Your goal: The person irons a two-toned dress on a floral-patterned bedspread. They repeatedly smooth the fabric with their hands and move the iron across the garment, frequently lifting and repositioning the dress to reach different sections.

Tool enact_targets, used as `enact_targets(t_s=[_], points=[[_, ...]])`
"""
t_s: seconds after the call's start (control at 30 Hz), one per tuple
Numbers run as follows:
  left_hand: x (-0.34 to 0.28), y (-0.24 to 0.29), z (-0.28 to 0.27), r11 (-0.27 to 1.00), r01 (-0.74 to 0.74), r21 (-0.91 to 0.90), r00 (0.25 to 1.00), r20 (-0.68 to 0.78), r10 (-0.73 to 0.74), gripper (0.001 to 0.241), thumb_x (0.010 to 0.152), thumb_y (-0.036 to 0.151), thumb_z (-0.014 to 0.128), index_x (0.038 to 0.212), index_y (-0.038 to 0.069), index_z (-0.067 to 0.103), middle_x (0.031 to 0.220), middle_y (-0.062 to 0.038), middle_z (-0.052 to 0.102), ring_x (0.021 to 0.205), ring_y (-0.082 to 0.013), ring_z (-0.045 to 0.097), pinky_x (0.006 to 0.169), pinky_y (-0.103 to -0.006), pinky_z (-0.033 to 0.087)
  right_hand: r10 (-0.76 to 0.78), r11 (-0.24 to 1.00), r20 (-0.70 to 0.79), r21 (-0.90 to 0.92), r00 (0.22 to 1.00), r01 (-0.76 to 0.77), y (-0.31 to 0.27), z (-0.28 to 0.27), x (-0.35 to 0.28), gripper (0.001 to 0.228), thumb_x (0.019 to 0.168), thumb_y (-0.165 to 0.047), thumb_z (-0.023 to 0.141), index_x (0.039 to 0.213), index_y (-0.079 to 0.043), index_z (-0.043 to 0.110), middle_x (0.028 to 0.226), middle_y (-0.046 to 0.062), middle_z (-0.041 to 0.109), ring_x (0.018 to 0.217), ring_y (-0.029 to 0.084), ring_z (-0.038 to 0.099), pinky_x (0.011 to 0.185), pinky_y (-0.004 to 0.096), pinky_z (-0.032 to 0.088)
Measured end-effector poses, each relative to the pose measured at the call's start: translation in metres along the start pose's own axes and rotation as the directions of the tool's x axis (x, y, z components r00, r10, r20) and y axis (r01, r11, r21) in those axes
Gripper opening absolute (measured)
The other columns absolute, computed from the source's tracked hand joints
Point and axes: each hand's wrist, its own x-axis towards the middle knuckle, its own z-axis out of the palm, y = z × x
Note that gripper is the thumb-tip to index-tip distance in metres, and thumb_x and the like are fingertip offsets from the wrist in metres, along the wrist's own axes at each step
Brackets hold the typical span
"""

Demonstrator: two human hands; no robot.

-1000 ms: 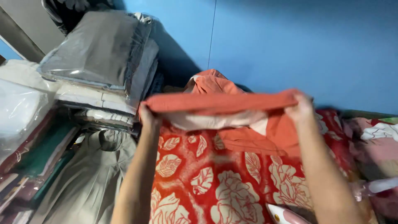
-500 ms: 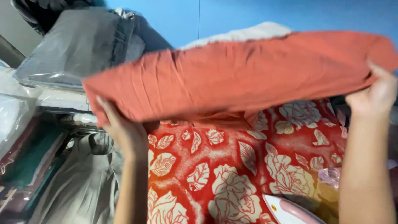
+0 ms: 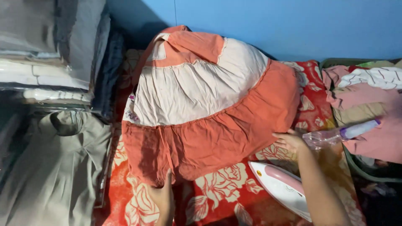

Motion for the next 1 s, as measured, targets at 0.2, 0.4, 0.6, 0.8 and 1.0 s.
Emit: enact_targets(t_s=[0.2, 0.4, 0.6, 0.8, 1.0], points=[[0.003, -0.045, -0.01, 0.897, -0.126, 0.424, 0.991, 0.005, 0.136, 0.06, 0.071, 0.047, 0.088, 0.105, 0.002, 0.068, 0.097, -0.017, 0.071, 0.094, -0.0327, 0.066, 0.087, -0.0429, 0.047, -0.166, 0.978, -0.159, -0.154, 0.973, 0.142, 0.036, -0.045, 0.053, 0.04, 0.072, 0.013, 0.084, 0.097, -0.004, 0.058, 0.098, 0.014, 0.069, 0.087, 0.03, 0.071, 0.081, 0.05, 0.065], [-0.026, -0.044, 0.011, 0.857, 0.361, 0.367, 0.926, -0.036, -0.375, 0.061, 0.065, 0.054, 0.093, 0.066, 0.011, 0.049, 0.062, -0.006, 0.065, 0.056, -0.0124, 0.055, 0.056, -0.0322, 0.046, -0.042, 0.492, 0.023, -0.869, 0.999, 0.041, -0.028, 0.03, -0.181, 0.048, 0.093, -0.047, 0.066, 0.111, -0.003, 0.071, 0.088, 0.019, 0.081, 0.072, 0.027, 0.078, 0.056, 0.032, 0.059], [-0.051, -0.041, 0.042, 0.847, 0.445, 0.291, 0.859, 0.13, -0.495, 0.067, 0.068, 0.045, 0.095, 0.052, 0.017, 0.036, 0.048, 0.0, 0.04, 0.047, -0.0104, 0.035, 0.042, -0.0331, 0.029, -0.47, -0.057, 0.239, -0.969, 0.85, 0.241, 0.057, -0.01, -0.219, 0.05, 0.079, -0.071, 0.067, 0.084, -0.022, 0.063, 0.077, 0.01, 0.075, 0.084, 0.036, 0.073, 0.071, 0.044, 0.052], [-0.084, -0.027, 0.083, 0.766, 0.641, -0.042, 0.758, 0.188, -0.624, 0.052, 0.067, 0.016, 0.093, 0.106, -0.009, 0.069, 0.094, -0.019, 0.074, 0.071, -0.0232, 0.072, 0.055, -0.0367, 0.061, -0.629, 0.237, 0.014, -0.949, 0.777, 0.209, -0.006, 0.017, -0.191, 0.051, 0.085, -0.056, 0.068, 0.12, -0.02, 0.077, 0.108, 0.011, 0.077, 0.098, 0.041, 0.072, 0.082, 0.051, 0.053], [-0.114, -0.037, 0.103, 0.824, 0.561, -0.076, 0.818, 0.205, -0.538, 0.034, 0.071, 0.014, 0.095, 0.065, 0.002, 0.064, 0.064, -0.008, 0.065, 0.054, -0.0161, 0.06, 0.045, -0.0414, 0.055, -0.622, 0.089, 0.009, -0.993, 0.783, 0.082, -0.038, 0.057, -0.122, 0.04, 0.095, -0.062, 0.053, 0.111, -0.03, 0.069, 0.096, 0.022, 0.076, 0.088, 0.053, 0.07, 0.075, 0.061, 0.05]])
